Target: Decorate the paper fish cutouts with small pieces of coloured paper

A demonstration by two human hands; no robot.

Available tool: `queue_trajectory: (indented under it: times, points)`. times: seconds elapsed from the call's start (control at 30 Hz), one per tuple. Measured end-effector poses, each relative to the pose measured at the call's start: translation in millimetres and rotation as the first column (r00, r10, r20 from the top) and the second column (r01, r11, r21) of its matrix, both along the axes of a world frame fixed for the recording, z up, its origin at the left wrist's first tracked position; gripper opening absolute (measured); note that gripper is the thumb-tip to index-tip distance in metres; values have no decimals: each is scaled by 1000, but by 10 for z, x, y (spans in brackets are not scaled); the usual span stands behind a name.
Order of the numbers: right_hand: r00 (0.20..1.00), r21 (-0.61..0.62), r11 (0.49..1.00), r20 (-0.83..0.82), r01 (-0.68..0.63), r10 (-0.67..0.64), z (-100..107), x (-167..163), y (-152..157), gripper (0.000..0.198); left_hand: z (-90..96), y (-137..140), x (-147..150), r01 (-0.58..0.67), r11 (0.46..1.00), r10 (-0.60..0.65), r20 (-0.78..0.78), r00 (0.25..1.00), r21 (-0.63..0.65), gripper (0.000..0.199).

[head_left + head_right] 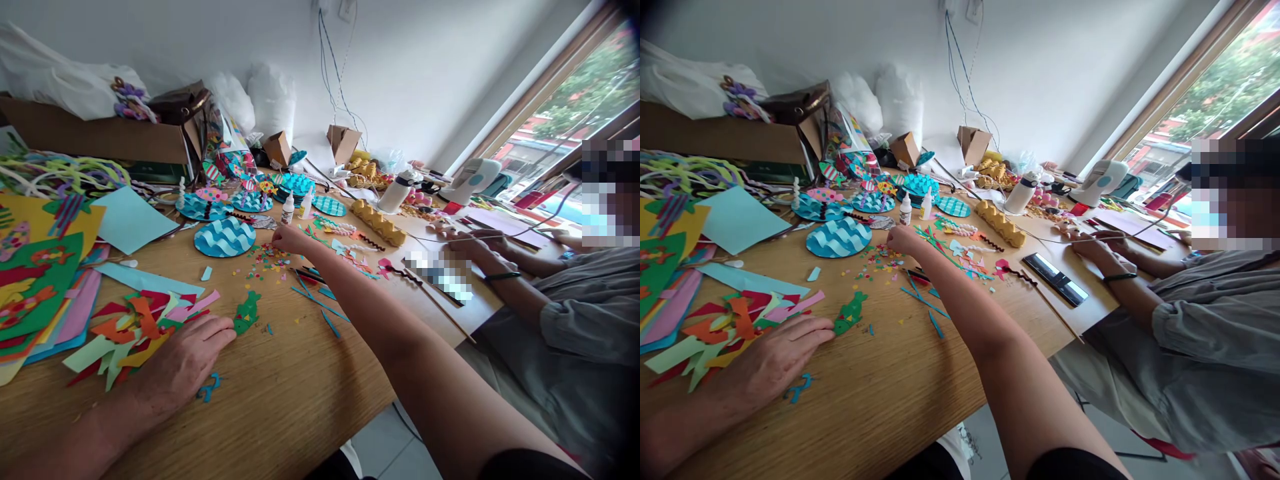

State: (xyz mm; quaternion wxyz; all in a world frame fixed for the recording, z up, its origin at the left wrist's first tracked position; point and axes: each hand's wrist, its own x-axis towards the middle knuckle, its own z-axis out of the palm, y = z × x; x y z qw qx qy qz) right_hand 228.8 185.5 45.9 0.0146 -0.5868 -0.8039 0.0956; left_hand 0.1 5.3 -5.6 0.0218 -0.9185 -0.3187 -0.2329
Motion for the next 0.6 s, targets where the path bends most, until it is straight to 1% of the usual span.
queue_trajectory:
  times: [0.1,0.2,0.3,0.4,0.5,0.6]
  points:
    - [1000,38,999,-13,1,-1,-2,43,8,26,-13,13,-1,-2,1000,2,9,1000,7,39]
    - [999,68,998,-46,6,-3,0,75,-2,20,-25,28,-8,12,1000,-12,15,1000,27,37]
    - [994,59,998,-110,-19,25,3,71,-20,24,-22,31,-12,16,999,-17,14,1000,30,35]
    - [985,49,997,-163,-52,60,-2,22,-31,21,-10,26,-13,12,1000,-12,11,1000,17,35]
    - [984,51,996,-154,-79,86,-25,-51,-20,22,-5,24,-12,5,1000,-5,8,1000,-13,36]
    - [990,73,995,-119,-70,78,-46,-96,5,25,-12,28,-11,-3,1000,4,11,1000,-6,36]
